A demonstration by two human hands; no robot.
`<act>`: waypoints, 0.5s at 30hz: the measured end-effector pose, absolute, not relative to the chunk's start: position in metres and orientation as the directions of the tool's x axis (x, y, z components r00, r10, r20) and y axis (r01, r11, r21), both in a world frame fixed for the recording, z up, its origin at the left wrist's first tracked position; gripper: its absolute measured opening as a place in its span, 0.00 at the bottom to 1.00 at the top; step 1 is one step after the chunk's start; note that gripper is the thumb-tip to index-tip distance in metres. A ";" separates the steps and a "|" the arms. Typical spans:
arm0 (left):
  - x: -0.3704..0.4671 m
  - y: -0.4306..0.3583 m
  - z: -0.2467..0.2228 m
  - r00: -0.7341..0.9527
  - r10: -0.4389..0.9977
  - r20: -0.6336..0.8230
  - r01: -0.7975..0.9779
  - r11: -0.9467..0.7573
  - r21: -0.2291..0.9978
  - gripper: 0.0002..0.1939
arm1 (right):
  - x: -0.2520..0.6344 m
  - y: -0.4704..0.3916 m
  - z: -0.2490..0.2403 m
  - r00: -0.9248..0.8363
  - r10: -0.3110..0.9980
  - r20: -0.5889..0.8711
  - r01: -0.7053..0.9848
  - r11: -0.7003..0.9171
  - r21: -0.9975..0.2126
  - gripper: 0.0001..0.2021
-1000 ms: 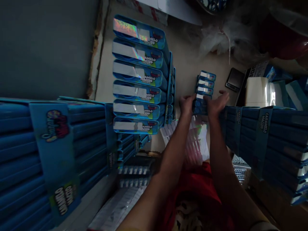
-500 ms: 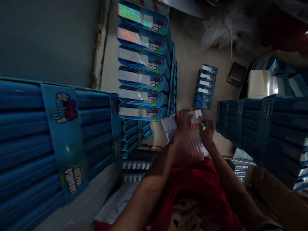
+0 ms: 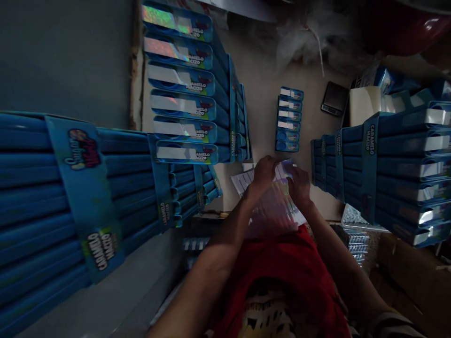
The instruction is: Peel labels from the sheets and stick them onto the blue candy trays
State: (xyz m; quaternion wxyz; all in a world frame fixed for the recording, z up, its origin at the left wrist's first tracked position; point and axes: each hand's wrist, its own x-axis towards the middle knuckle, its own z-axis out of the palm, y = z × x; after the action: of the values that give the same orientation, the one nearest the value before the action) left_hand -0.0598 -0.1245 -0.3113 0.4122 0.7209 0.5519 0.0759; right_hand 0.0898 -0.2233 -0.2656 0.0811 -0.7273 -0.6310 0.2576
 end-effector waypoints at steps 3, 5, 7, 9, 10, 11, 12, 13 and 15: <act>-0.059 -0.121 -0.311 0.389 0.855 -0.343 0.729 -0.058 0.682 0.17 | 0.089 -0.196 -0.266 -0.019 0.961 -0.277 0.929 -0.086 -0.361 0.24; -0.059 -0.121 -0.312 0.398 0.852 -0.341 0.729 -0.068 0.681 0.17 | 0.088 -0.185 -0.272 -0.070 0.948 -0.311 0.950 -0.032 -0.311 0.24; -0.061 -0.122 -0.314 0.401 0.847 -0.349 0.732 -0.067 0.678 0.17 | 0.090 -0.183 -0.279 -0.109 0.936 -0.335 0.961 0.014 -0.275 0.24; -0.065 -0.122 -0.315 0.375 0.852 -0.364 0.742 -0.041 0.669 0.18 | 0.093 -0.191 -0.282 -0.156 0.927 -0.341 0.962 0.064 -0.266 0.24; -0.067 -0.121 -0.316 0.362 0.856 -0.369 0.745 -0.027 0.667 0.18 | 0.095 -0.197 -0.282 -0.182 0.923 -0.339 0.958 0.089 -0.273 0.22; -0.069 -0.120 -0.316 0.355 0.860 -0.367 0.744 -0.022 0.668 0.18 | 0.097 -0.203 -0.280 -0.202 0.921 -0.333 0.953 0.106 -0.284 0.21; -0.071 -0.119 -0.315 0.363 0.860 -0.357 0.739 -0.033 0.672 0.18 | 0.098 -0.209 -0.277 -0.210 0.923 -0.323 0.949 0.112 -0.296 0.20; -0.072 -0.117 -0.313 0.382 0.859 -0.342 0.732 -0.056 0.679 0.18 | 0.099 -0.213 -0.273 -0.204 0.930 -0.305 0.946 0.107 -0.305 0.19; -0.074 -0.114 -0.309 0.437 0.846 -0.306 0.717 -0.122 0.687 0.18 | 0.099 -0.214 -0.265 -0.162 0.952 -0.258 0.949 0.079 -0.305 0.20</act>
State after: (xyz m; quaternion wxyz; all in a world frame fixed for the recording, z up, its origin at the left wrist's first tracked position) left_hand -0.0740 -0.1137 -0.3093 0.4050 0.7446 0.5246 0.0795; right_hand 0.0988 -0.2145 -0.2648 0.0041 -0.6474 -0.7343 0.2040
